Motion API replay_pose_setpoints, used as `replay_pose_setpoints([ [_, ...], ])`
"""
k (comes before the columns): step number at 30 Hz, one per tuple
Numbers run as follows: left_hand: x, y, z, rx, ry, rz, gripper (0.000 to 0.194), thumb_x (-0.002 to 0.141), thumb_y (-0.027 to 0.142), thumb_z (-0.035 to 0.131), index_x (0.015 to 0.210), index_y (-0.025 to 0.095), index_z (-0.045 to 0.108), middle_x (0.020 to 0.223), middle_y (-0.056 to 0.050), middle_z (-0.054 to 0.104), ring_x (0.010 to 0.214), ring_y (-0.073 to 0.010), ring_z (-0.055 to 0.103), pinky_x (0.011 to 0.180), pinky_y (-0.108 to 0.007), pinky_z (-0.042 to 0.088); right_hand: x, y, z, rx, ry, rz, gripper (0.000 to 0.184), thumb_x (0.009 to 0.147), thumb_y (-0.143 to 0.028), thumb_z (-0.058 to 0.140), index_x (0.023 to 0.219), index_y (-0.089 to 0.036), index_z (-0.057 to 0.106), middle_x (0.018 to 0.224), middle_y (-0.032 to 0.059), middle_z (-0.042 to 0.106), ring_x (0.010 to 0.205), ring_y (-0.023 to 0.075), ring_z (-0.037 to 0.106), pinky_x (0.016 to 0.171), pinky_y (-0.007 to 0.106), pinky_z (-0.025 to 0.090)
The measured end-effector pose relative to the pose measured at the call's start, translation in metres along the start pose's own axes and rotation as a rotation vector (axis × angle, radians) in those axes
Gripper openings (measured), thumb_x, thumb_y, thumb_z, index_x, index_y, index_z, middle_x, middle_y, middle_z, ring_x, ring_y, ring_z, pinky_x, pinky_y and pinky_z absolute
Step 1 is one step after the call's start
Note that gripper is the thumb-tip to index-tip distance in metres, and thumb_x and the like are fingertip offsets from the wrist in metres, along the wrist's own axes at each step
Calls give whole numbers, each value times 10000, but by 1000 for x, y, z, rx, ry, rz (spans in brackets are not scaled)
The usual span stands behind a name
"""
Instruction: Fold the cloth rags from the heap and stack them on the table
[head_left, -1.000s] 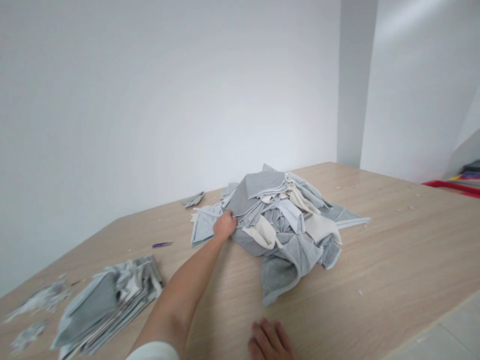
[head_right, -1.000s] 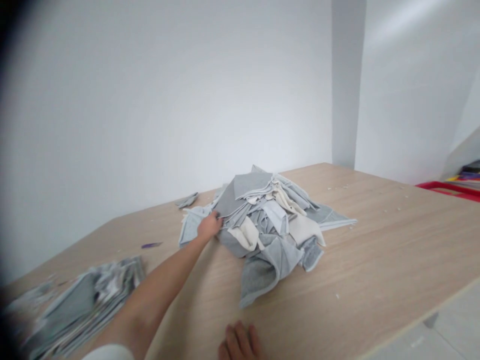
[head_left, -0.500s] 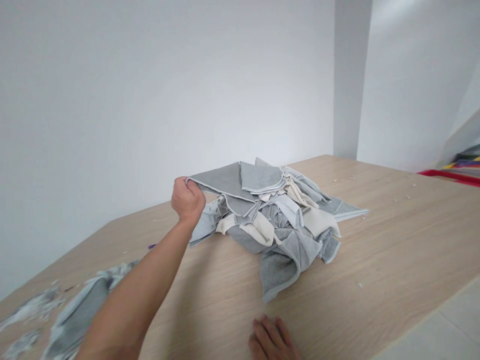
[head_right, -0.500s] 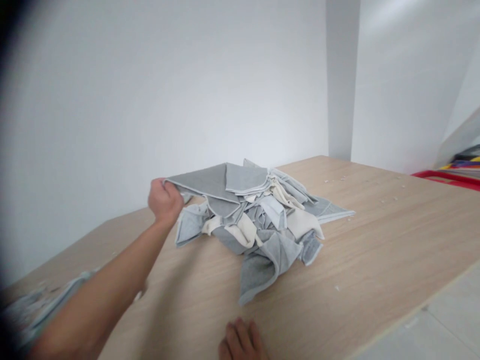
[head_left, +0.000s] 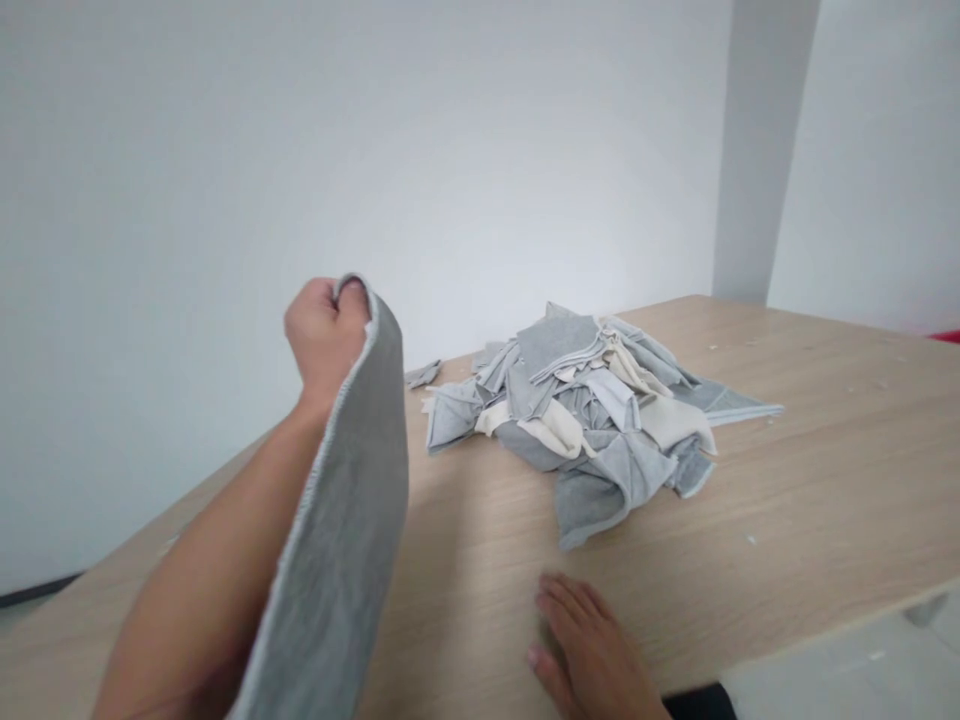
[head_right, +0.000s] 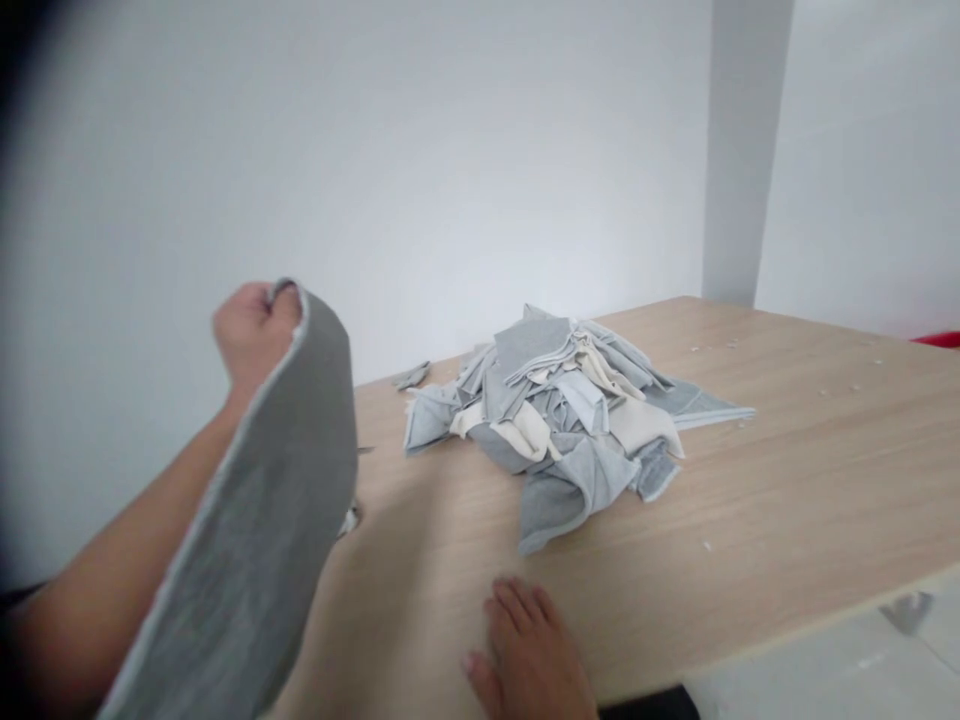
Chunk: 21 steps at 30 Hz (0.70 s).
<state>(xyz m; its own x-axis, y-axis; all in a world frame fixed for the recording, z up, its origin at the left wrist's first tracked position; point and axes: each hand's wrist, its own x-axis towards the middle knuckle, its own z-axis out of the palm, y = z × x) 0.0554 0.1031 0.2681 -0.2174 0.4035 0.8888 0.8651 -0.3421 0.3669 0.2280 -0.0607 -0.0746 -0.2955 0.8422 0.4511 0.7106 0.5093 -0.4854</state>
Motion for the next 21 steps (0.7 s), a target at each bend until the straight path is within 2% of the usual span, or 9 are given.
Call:
replay_pose_setpoints([
  [2,-11,1,-7,65,-55,84,303,899,330,431,681,138,519,600,39,409,605,-97,434,656,-234,363,-5,-7,-2,59,87,-35,419,931,-345,417,1277,-142,535,1265,134,599,1172,242,563,980,387,469],
  [4,-19,0,-14,120,-57,138,307,898,345,420,722,135,559,628,26,449,631,-110,467,672,-249,371,-9,-19,-5,122,163,-100,477,946,-346,381,1373,-136,413,1291,144,577,1183,230,555,963,355,481],
  [7,-23,1,-27,133,-43,167,312,902,343,431,772,118,605,666,6,521,627,-109,456,647,-247,361,-11,-42,-11,213,235,-165,715,903,-473,428,1475,-125,178,1366,171,500,1230,275,509,964,394,473],
  [9,-23,5,-39,110,-17,193,330,914,336,426,805,94,624,691,-2,551,624,-100,449,633,-240,349,-6,-56,-16,225,253,-98,873,837,-541,497,1485,-98,117,1378,196,476,1224,317,505,948,431,477],
  [11,-23,10,-52,87,2,210,338,921,324,425,816,75,628,683,1,554,623,-91,452,629,-233,342,4,-64,-20,189,273,44,851,816,-510,539,1469,-86,194,1350,201,502,1187,328,533,923,440,489],
  [13,-22,14,-65,62,0,212,342,927,311,421,815,63,627,654,8,542,619,-86,461,640,-231,349,15,-64,-23,145,301,176,650,851,-433,519,1393,-105,373,1261,183,581,1104,313,591,884,437,506],
  [16,-22,16,-80,32,10,215,360,937,316,407,825,47,619,649,13,522,638,-85,487,689,-245,371,26,-55,-30,147,329,252,441,879,-447,490,1186,-141,570,1019,148,693,887,295,673,773,440,539],
  [18,-23,15,-87,42,53,213,386,940,348,406,823,42,611,667,12,508,672,-94,507,721,-263,379,25,-53,-36,180,386,190,458,861,-496,505,1151,-148,577,977,143,698,867,295,675,757,445,542],
  [21,-26,15,-90,94,81,173,424,930,420,406,785,70,596,665,8,484,719,-125,538,738,-293,389,12,-72,-39,183,500,-29,583,863,-491,471,1312,-121,428,1250,199,571,1154,328,552,915,496,477],
])
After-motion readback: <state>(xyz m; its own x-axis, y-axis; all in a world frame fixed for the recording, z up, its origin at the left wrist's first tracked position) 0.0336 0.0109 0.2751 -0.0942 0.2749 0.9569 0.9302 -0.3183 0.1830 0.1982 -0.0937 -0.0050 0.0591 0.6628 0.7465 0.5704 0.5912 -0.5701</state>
